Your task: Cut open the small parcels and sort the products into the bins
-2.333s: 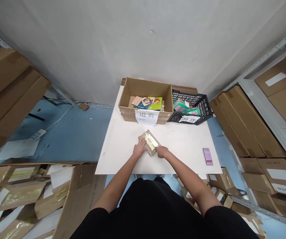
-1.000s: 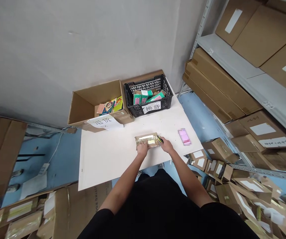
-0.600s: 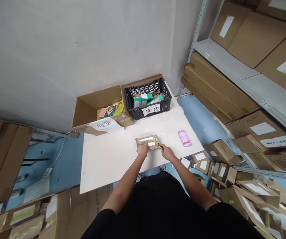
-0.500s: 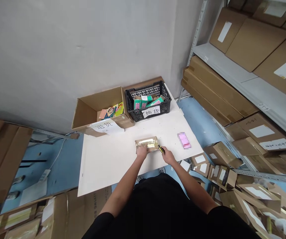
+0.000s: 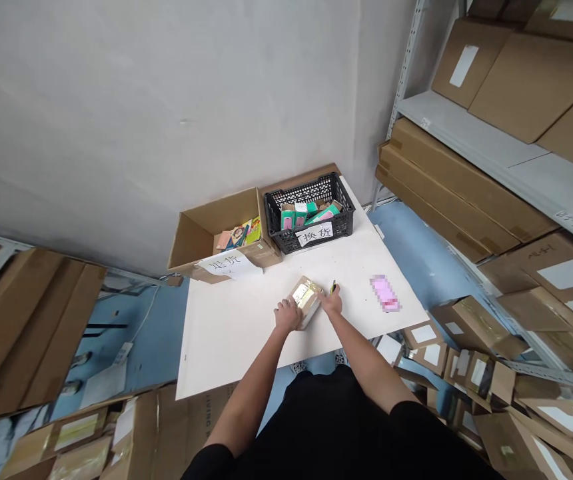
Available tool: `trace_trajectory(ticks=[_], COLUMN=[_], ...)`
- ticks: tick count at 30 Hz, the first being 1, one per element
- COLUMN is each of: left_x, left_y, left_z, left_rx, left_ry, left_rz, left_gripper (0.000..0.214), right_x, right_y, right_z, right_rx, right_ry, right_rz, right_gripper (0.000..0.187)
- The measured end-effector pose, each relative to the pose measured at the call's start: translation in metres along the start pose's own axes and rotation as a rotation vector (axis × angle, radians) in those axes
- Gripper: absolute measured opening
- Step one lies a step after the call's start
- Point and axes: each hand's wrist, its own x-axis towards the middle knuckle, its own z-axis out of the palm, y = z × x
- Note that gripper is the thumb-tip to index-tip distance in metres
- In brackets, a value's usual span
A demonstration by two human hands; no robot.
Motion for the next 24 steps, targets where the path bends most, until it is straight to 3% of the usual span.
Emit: trace_trajectory(ticks=[3,5,7,9,11,12,14,16,20,24], left_x=[-0.006,-0.003,0.003,0.009,0.014,0.015,0.012,0.003,-0.027,-0.044], left_y=[-0.019,-0.033,-0.041,-0.039,-0.032,-0.027,-0.019,-0.010,0.009,0.023], left_z=[-0.008,-0.017,-0.024,-0.026,-0.022,-0.017,-0.006,0.009,0.034,0.036], left_rx=[-0.055,-0.038,0.057,0.179,0.264,0.283,0.278,0.228,0.134,0.025], left_ry=[-0.115,-0.109,-0.049,-0.029,-0.084,-0.121,-0.161,-0.136,-0.052,0.054], left_rz=[0.102,0.133,0.231,0.474,0.696,0.742,0.701,0.567,0.279,0.195], left_gripper=[0.054,0.051,0.065,0.093,0.113,0.117,0.116,0.109,0.107,0.080], right_x=[0.015,0.019,0.014,0.000,-0.019,-0.028,-0.039,-0.039,-0.018,-0.001], right_y=[-0.025,-0.024,-0.007,0.020,0.049,0.061,0.071,0.064,0.013,-0.034], right_z=[-0.005,-0.009,-0.011,-0.009,-0.004,-0.002,0.000,-0.003,-0.015,-0.021], right_rx=[0.040,0.092,0.105,0.062,0.002,-0.023,-0.068,-0.122,-0.232,-0.250], right_ry=[0.015,0.011,0.015,0.001,-0.057,-0.077,-0.093,-0.068,0.024,0.047], right_rz=[-0.009,-0.051,-0.074,-0.078,-0.059,-0.037,-0.010,-0.015,-0.057,-0.143], right_gripper=[0.091,0.086,0.085,0.089,0.095,0.096,0.100,0.100,0.098,0.089])
